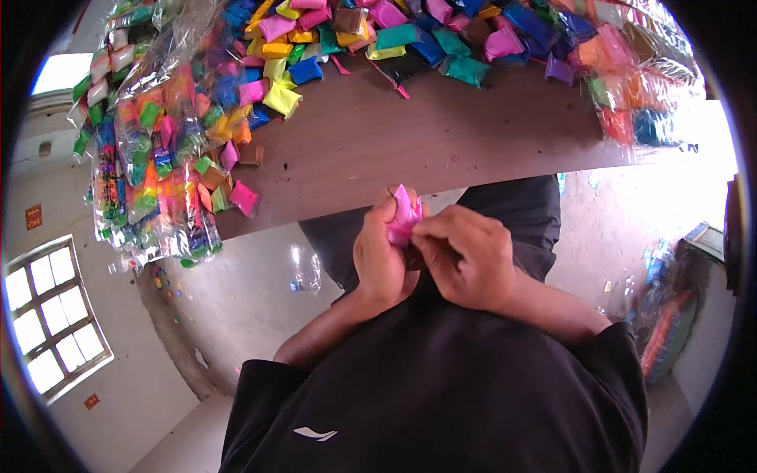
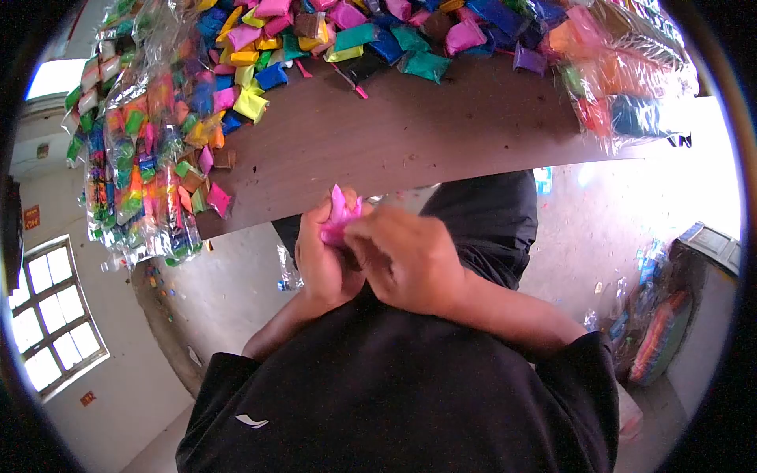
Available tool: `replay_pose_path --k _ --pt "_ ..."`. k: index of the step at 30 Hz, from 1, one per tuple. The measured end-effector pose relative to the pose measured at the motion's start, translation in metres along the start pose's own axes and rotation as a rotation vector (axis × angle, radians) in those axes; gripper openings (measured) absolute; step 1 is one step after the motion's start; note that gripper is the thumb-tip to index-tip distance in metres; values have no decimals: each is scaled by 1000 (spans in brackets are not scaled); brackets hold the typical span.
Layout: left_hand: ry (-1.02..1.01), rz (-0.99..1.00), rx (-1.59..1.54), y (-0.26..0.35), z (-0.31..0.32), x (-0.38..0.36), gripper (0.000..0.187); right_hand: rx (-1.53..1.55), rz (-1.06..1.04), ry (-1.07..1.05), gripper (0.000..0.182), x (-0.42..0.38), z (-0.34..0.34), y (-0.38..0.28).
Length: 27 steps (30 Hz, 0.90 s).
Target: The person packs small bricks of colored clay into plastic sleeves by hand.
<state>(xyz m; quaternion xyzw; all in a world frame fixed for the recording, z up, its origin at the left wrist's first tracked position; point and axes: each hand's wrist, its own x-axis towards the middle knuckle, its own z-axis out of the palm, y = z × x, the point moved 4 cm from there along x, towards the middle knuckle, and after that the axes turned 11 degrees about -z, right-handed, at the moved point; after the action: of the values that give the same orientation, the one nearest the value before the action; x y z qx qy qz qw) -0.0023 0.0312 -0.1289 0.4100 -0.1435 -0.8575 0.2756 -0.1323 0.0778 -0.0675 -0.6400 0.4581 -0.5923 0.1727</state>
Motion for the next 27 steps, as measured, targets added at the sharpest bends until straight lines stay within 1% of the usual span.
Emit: replay_pose_path --k 2,3,4,5,6,8,9,11,12,14,15,17,18,20,21,22,23,24,26,27 --pt "80 55 142 -1 -5 -1 37 4 12 8 15 -1 0 2" --pt "78 52 144 0 0 -3 37 -32 45 28 15 1 -3 7" --pt "132 23 133 3 6 -7 37 -66 78 47 15 1 -5 11" --pt "186 -4 122 5 9 -9 37 -118 -13 4 15 1 -5 7" --pt "187 -3 124 5 5 -8 37 -117 -13 6 15 1 -4 5" --pt "-40 66 165 7 4 -5 29 -25 1 -13 15 1 -1 1" --pt "-41 65 165 7 4 -6 29 -26 2 -12 15 2 -1 2" --pt "-4 -53 18 4 3 -6 31 -72 13 45 14 4 -4 4" --pt "-3 -53 20 4 3 -6 31 -71 12 46 14 4 -4 4" --pt "-46 51 158 6 4 -6 34 -4 18 -17 15 1 -1 2" --pt "-49 52 159 10 0 -6 34 -6 17 -16 15 1 -3 4" --pt "-288 -226 -89 10 -3 -8 36 -77 25 18 15 4 -5 9" --pt "-288 -224 -87 7 1 -8 36 -76 23 19 15 1 -2 7" --pt "-50 89 201 9 9 -7 36 59 -3 4 15 -7 7 0" --pt "-53 88 201 12 11 -9 36 24 -15 -38 15 -1 2 1" --pt "-42 -12 110 13 11 -12 35 24 -14 -38 15 0 0 1" --pt "-28 -109 18 12 9 -14 34 -14 31 -14 14 2 -2 2" --pt "-26 -106 18 9 8 -11 34 -50 73 11 14 2 -4 4" --pt "-39 140 201 7 8 -5 29 -32 46 -8 14 0 -2 1" --pt "-40 140 202 10 10 -7 29 -16 37 -28 13 1 -2 0"
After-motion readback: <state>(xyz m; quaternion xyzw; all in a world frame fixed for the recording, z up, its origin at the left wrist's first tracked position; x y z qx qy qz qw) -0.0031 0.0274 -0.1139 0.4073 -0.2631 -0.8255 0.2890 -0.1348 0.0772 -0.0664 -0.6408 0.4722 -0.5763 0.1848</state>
